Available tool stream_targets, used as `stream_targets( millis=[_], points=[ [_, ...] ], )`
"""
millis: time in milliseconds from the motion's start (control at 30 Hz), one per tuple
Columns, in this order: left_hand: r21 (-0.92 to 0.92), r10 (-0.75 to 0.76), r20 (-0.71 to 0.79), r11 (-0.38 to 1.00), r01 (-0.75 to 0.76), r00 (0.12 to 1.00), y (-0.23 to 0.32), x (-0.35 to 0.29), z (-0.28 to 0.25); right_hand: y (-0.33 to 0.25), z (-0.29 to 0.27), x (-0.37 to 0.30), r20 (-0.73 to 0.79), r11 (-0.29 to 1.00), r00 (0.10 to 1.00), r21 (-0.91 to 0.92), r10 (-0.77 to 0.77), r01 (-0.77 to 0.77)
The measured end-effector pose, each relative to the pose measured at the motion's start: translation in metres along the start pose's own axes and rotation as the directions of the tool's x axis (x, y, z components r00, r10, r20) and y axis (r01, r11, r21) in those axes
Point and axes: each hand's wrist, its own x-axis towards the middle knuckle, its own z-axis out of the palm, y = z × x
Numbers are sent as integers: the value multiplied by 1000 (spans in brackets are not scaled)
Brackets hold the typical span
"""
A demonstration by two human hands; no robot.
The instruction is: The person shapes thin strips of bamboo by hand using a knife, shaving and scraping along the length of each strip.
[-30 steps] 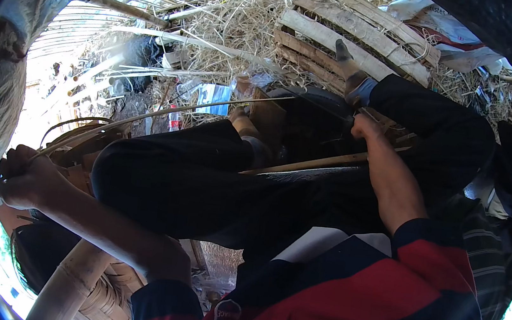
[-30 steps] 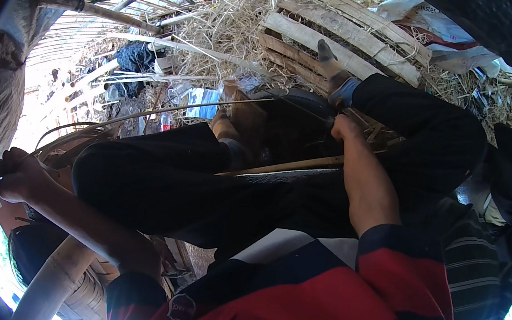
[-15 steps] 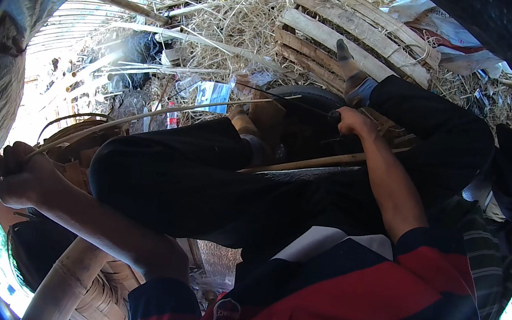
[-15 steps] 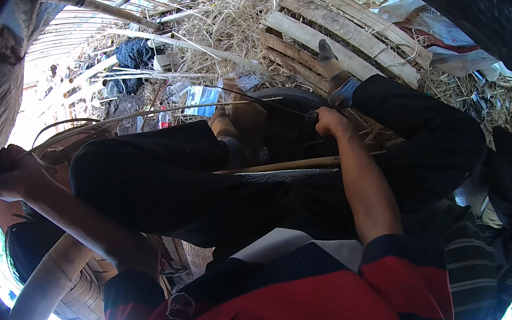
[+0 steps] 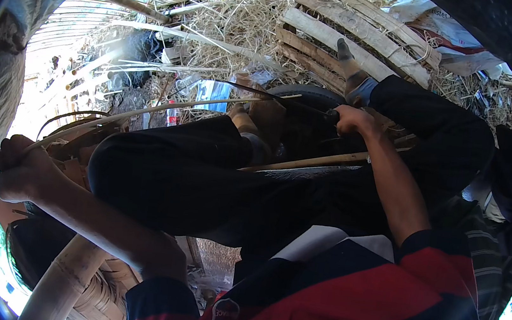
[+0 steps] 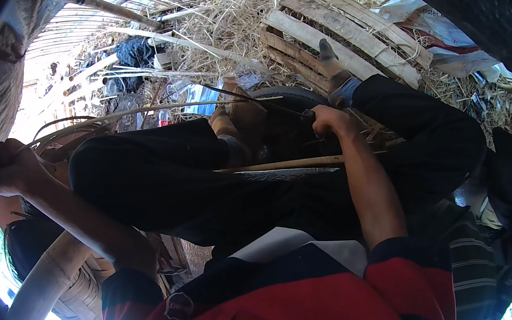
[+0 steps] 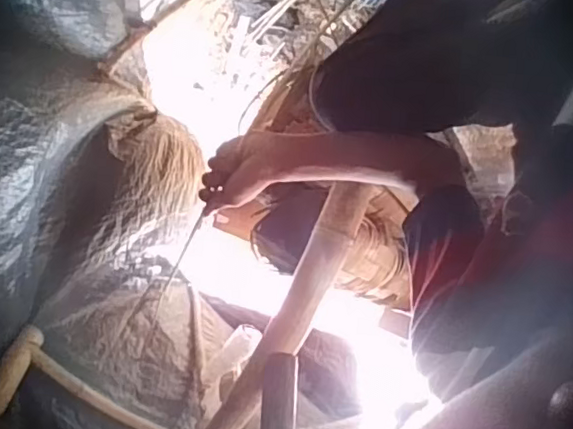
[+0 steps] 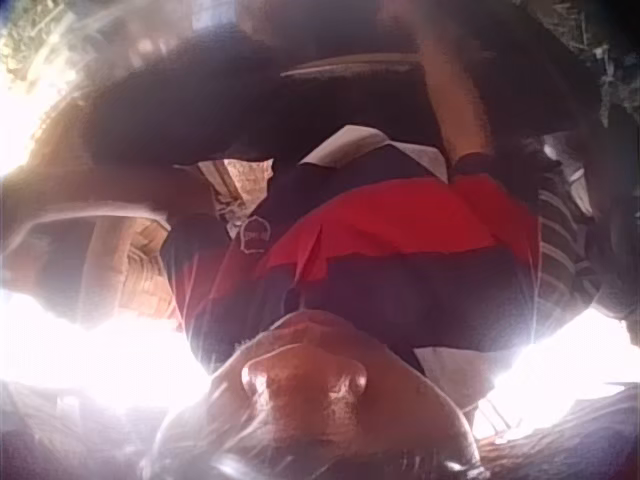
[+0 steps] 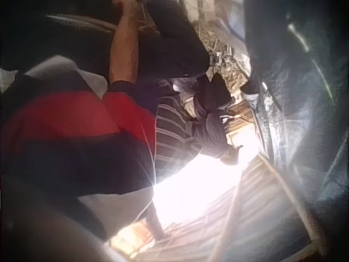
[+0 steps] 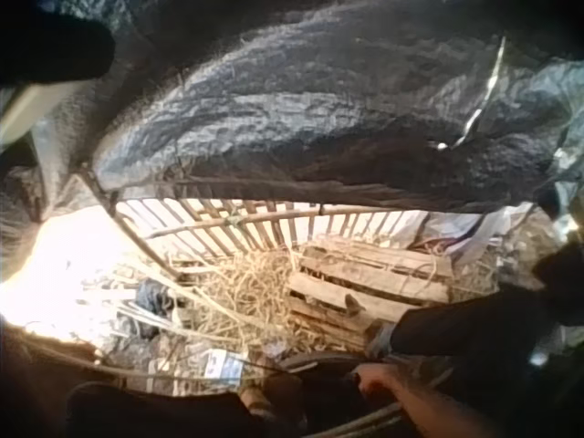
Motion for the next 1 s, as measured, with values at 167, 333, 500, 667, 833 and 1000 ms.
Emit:
stream_targets(
  millis=[167, 333, 500, 667, 833, 1000],
  points=[
    [-48, 2, -1, 999, -2, 1000, -2, 9, -12, 38, 7, 13, 66, 928, 953, -258, 295, -270],
    [-67, -8, 79, 998, 14, 997, -2, 14, -17, 24, -6, -2, 18, 962, 975, -168, 224, -217],
    [-63, 9, 39, 998, -6, 999, -1, 11, -12, 3, 1, -7, 22, 999, 999, -15, 42, -41],
    [-68, -20, -18, 997, 19, 1000, 2, 2, -7, 30, 8, 0, 53, 949, 957, -157, 285, -274],
    [-14, 14, -80, 1000, -15, 997, 2, -7, 3, 31, 10, 4, 28, 941, 958, -193, 287, -276],
    [-144, -6, 114, 989, 23, 993, -1, 26, -44, -2, 3, -5, -20, 993, 995, 66, -99, 100]
  ],
)
